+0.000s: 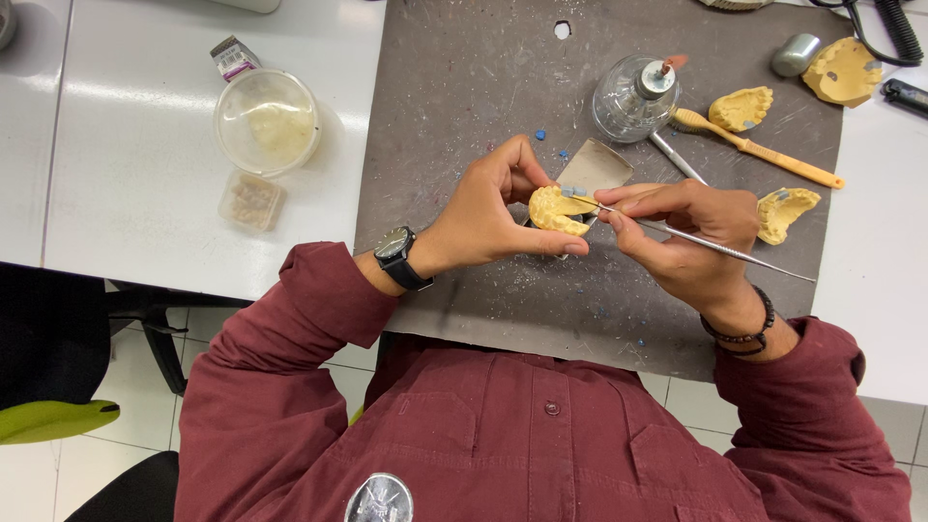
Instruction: The person holds a yellow dental cast in one hand and uses a metal spatula to take blue wax from a small box and apply it onto the teeth of the cast, repeatedly adding and shaping material. Other dental casts, an alcohol lamp, and a toothbrush rest on the work mat.
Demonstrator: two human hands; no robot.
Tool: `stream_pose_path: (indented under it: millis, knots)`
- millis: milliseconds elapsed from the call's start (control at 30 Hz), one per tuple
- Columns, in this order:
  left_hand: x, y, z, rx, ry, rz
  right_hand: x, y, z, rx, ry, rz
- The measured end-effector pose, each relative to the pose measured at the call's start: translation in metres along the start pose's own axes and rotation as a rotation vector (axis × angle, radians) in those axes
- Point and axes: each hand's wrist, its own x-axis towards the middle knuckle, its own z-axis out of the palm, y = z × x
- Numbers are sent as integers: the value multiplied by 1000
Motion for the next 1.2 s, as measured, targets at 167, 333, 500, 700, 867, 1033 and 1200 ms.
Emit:
stream_pose_path:
  millis: [167, 333, 500, 700, 867, 1033, 1200]
  knots:
    - [0, 1, 0, 19, 6, -8, 0, -2, -1, -45, 10, 16]
    - [-2, 1, 0, 25, 7, -9, -1, -2, 2, -40, 18, 11]
    - [-4, 0, 0, -2, 0, -6, -3, 0, 2, -33, 13, -16]
    - [-3, -2, 0, 4, -7, -2, -10, 4, -4, 55, 91, -1]
    - [-7, -2, -1, 55, 12, 47, -6, 11, -11, -38, 267, 49]
    - [-10, -4, -5, 142, 5, 232, 5, 15, -8, -232, 255, -77]
    - [-10, -7, -10, 339, -14, 346, 9, 16, -6, -182, 293, -55]
